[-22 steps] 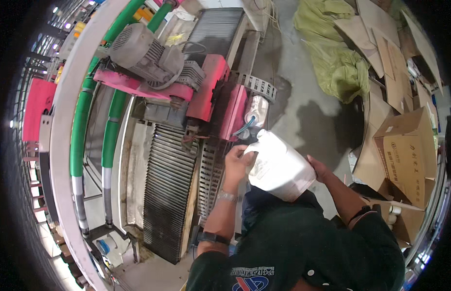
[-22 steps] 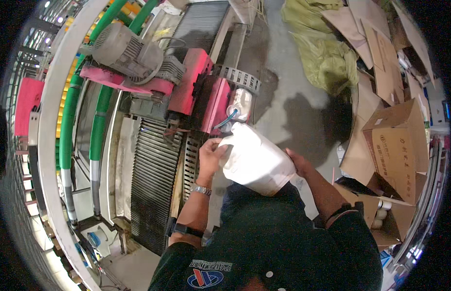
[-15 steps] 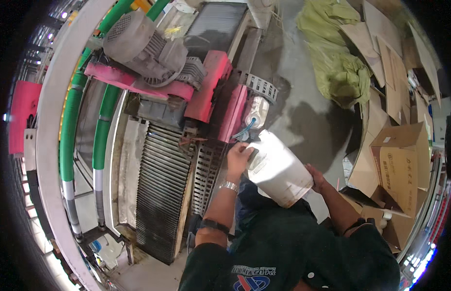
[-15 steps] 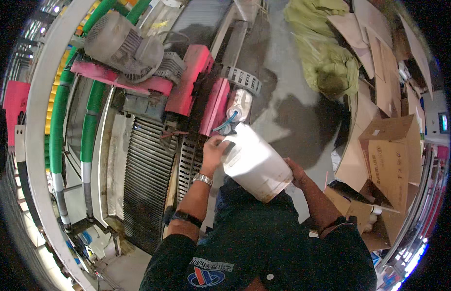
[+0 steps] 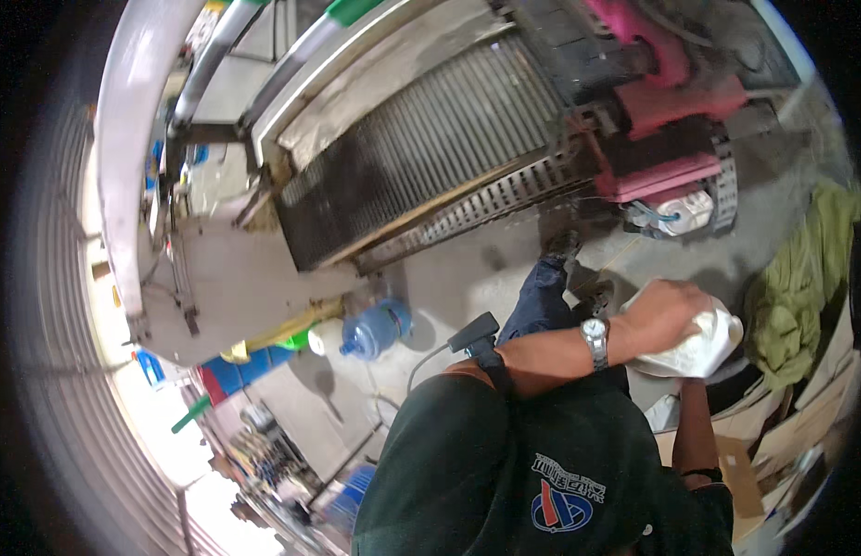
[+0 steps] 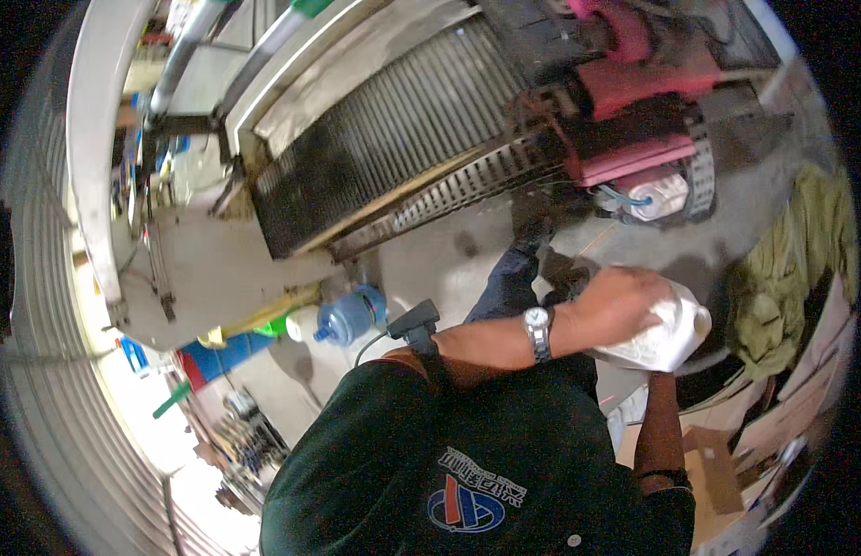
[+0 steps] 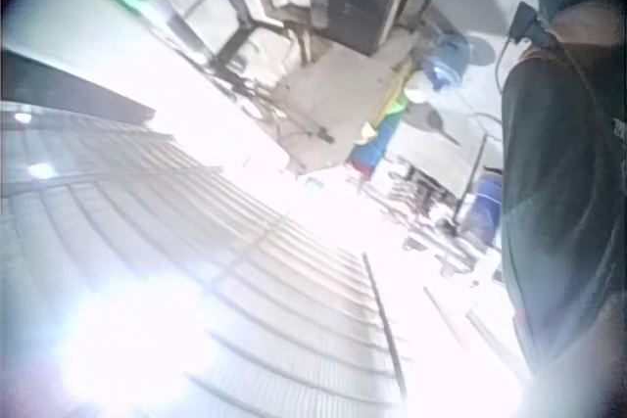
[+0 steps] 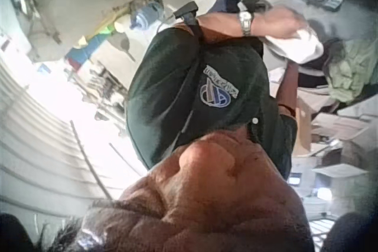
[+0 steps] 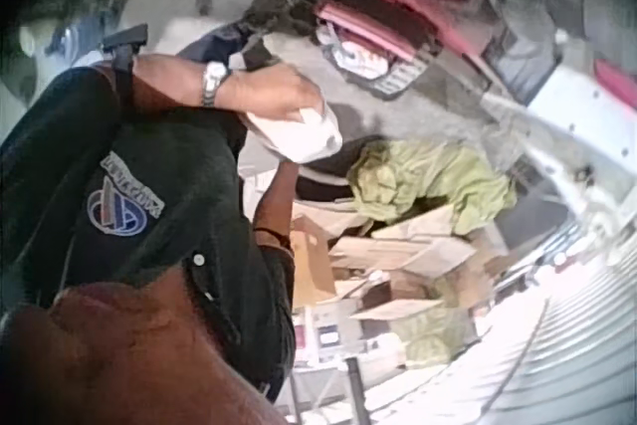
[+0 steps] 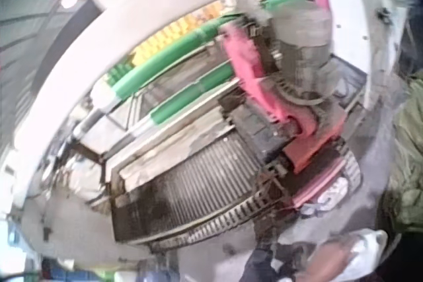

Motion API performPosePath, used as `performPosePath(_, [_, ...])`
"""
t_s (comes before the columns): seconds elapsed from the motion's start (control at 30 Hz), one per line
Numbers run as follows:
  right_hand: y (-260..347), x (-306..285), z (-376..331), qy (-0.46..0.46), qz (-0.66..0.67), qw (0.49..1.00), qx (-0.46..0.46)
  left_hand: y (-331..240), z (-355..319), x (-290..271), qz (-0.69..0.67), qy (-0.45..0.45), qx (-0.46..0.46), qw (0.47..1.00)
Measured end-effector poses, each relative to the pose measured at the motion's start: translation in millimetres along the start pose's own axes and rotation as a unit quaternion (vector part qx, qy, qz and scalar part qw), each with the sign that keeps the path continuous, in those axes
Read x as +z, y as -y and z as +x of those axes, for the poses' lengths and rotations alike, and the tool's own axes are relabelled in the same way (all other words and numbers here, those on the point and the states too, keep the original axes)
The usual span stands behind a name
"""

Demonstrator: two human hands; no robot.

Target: Refilling machine fluid from a large water jug and a white container into a processing machine.

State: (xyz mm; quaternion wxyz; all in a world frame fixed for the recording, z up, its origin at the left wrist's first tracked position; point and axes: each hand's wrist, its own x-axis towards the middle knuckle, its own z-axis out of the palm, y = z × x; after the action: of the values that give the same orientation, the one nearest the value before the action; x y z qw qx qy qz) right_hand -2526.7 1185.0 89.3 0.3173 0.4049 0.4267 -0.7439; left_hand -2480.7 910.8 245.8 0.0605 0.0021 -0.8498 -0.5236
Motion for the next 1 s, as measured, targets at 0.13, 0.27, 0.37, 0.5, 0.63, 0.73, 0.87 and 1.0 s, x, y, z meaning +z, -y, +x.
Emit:
performPosePath(0.13, [21.8, 0.3, 12.2, 0.094, -0.016, 0.995, -0.029, -23.5, -35.3, -8.8, 0.023, -0.057, 0.025, 0.998])
performPosePath(0.27, [36.0, 8.5, 21.5, 0.136, -0.059, 0.988, -0.030, -31.0, -49.5, -14.3, 0.033, -0.106, 0.046, 0.993])
performPosePath(0.37, [46.0, 12.1, 22.3, 0.153, -0.086, 0.984, -0.032, -34.1, -52.2, -11.0, 0.046, -0.145, 0.088, 0.985])
performPosePath(0.5, [45.6, 17.0, 26.1, 0.171, -0.118, 0.978, -0.018, -29.5, -63.8, 0.7, 0.017, -0.262, 0.149, 0.953])
performPosePath(0.63, [42.1, 15.7, 23.7, 0.184, -0.135, 0.974, -0.017, -28.5, -71.4, -6.3, 0.002, -0.235, 0.151, 0.960])
performPosePath(0.73, [38.3, 14.6, 20.9, 0.194, -0.143, 0.970, -0.021, -18.6, -68.9, -18.8, 0.015, -0.207, 0.140, 0.968])
performPosePath(0.87, [34.2, -6.8, 18.2, 0.222, -0.176, 0.959, -0.028, -17.1, -45.2, -25.2, -0.129, -0.117, -0.025, 0.984])
performPosePath(1.0, [-30.2, -17.4, 10.1, 0.326, -0.262, 0.906, -0.066, 23.2, -42.5, -54.7, 0.014, -0.130, -0.041, 0.991])
